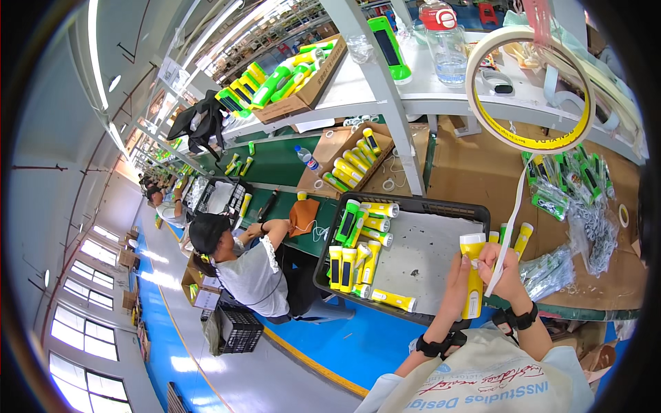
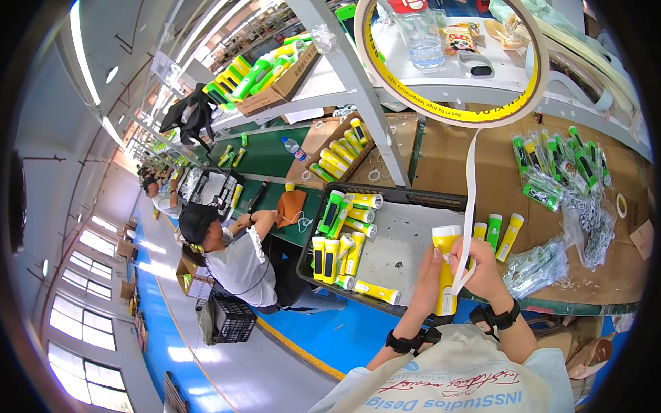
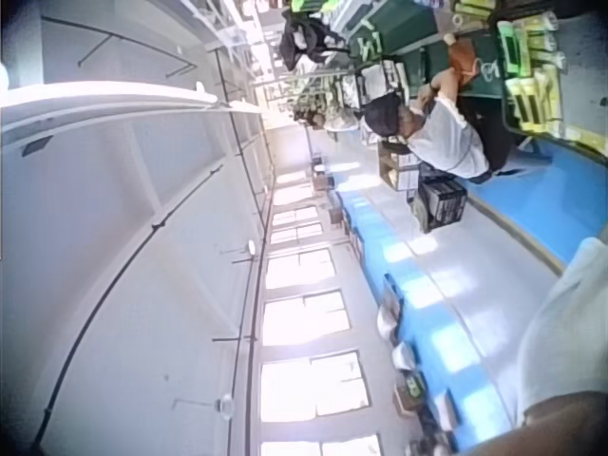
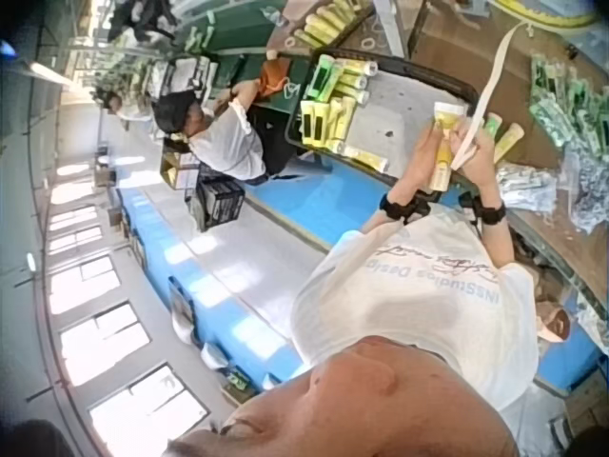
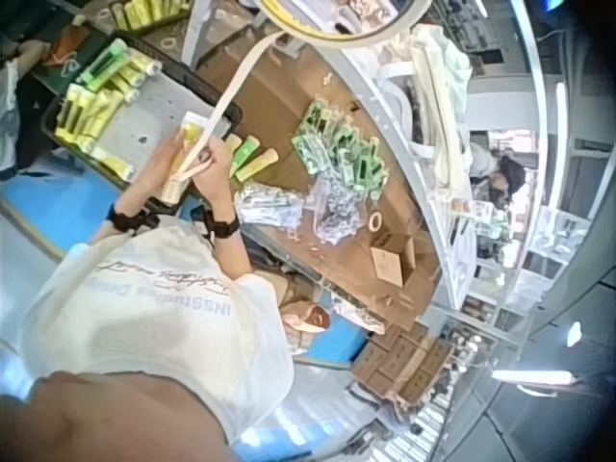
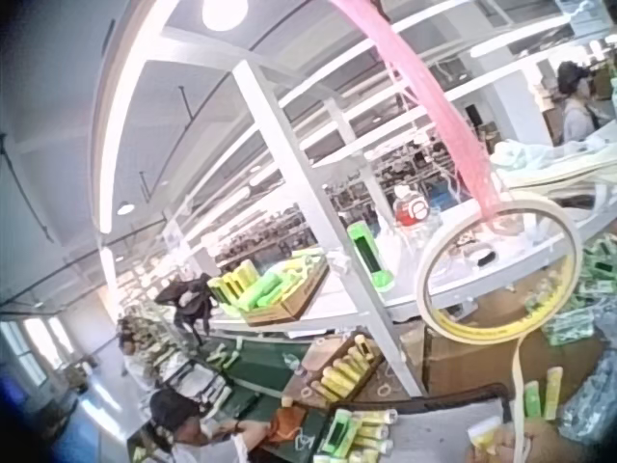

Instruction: Assemble and package components of hand-held flashlights.

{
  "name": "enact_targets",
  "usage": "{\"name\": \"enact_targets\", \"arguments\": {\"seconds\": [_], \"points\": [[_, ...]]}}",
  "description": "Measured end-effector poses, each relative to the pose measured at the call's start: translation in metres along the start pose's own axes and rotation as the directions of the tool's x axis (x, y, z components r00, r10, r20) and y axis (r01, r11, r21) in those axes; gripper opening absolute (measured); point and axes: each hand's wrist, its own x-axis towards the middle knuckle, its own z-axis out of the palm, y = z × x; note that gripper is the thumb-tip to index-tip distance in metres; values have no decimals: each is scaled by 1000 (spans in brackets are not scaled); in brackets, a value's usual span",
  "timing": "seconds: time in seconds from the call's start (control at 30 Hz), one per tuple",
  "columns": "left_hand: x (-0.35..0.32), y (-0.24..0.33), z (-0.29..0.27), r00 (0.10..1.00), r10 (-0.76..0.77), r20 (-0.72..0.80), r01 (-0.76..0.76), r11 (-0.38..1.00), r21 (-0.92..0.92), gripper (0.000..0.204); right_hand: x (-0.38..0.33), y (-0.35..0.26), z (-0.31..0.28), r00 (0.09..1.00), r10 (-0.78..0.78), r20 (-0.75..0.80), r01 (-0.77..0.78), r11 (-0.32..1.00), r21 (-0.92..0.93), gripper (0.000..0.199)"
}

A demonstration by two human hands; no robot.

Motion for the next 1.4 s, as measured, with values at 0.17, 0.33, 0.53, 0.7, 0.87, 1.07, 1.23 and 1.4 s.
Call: {"name": "enact_targets", "arguments": {"seconds": [0.17,0.33,0.53,0.7,0.87,1.07,1.23,1.4], "points": [[-2,-1,5,998,-53,33,55,997,-58,44,-4,-2,1,986,137,-97,-109,963,246,20],[-6,-5,-8,976,-187,113,212,938,-274,57,3,-4,2,980,196,-37,-174,932,317,32],[-14,21,0,993,-97,74,109,978,-179,60,1,-5,2,987,149,-55,-116,913,390,30],[-12,16,-1,994,-88,64,101,966,-238,54,-2,-4,-3,993,117,-29,-101,943,318,29],[-15,13,-1,991,-45,122,73,968,-241,53,-2,-2,-4,989,109,-100,-78,959,273,28],[-15,27,6,992,-68,102,84,984,-157,47,-2,6,-8,996,67,-65,-54,981,184,28],[-15,30,8,982,-102,157,135,967,-217,39,0,2,-12,993,96,-74,-83,983,167,29],[-15,32,23,999,-40,20,44,965,-258,36,2,0,-28,978,114,-174,-148,970,-194,28]]}}
